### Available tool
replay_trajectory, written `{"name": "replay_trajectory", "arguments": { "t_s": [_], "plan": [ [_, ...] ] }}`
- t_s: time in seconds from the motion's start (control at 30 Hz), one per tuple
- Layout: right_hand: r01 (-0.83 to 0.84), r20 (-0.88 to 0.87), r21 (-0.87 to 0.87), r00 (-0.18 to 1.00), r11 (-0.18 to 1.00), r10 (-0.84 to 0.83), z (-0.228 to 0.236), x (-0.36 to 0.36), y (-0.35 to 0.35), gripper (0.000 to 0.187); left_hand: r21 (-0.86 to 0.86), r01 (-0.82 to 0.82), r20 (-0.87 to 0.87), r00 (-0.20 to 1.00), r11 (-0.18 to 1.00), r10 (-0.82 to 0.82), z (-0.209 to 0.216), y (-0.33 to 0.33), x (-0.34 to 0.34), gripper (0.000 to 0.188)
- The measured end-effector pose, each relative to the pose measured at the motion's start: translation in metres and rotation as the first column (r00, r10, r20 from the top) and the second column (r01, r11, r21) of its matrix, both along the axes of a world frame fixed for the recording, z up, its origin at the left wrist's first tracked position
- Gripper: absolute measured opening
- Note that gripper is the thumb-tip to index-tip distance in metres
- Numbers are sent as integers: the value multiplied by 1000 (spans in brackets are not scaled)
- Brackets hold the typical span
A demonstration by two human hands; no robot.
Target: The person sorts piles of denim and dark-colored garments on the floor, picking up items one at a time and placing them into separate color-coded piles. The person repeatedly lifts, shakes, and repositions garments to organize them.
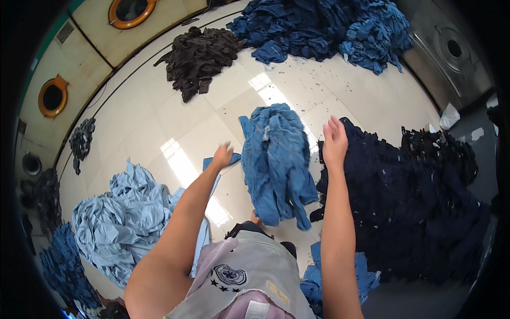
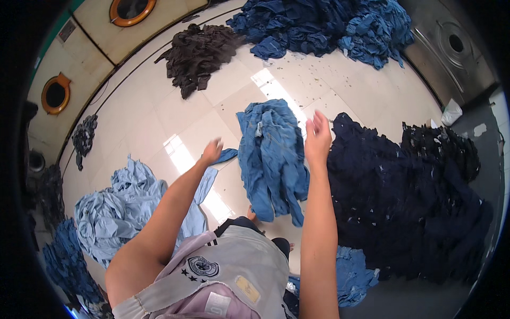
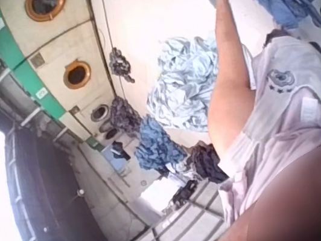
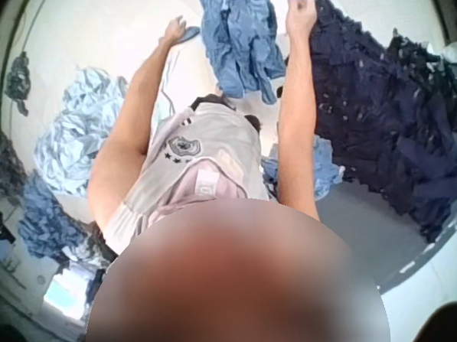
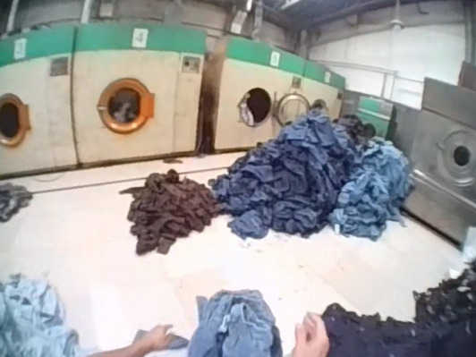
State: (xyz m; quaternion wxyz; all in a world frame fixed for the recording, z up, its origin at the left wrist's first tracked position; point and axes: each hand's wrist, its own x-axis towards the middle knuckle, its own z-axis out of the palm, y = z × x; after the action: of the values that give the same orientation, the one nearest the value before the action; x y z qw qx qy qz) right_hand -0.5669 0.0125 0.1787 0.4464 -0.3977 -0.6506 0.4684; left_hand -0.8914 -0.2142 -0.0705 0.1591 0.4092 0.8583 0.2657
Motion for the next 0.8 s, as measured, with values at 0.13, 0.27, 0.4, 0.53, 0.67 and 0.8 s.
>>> {"name": "replay_trajectory", "arguments": {
  "t_s": [0.13,0.27,0.4,0.53,0.67,0.8],
  "plan": [
    [20,146,23,989,1000,-24,-136,126,-73,30,-630,311,279,946,712,-166,-124,-166,23,49],
    [273,886,-443,280,854,370,-289,309,-281,32,-651,609,564,788,453,-248,-159,-286,92,33],
    [669,617,-737,723,-96,310,-333,423,-506,23,-596,689,650,715,413,-256,-155,-259,141,30],
    [592,600,-766,798,-251,51,-342,456,-615,24,-498,781,608,624,376,-491,-154,-133,173,32],
    [651,625,-718,759,246,-185,-346,450,-610,24,-522,756,448,637,395,-627,-134,7,225,33],
    [706,673,-541,689,456,-268,-295,463,-567,29,-654,622,232,708,431,-667,-101,112,318,33]
  ]
}}
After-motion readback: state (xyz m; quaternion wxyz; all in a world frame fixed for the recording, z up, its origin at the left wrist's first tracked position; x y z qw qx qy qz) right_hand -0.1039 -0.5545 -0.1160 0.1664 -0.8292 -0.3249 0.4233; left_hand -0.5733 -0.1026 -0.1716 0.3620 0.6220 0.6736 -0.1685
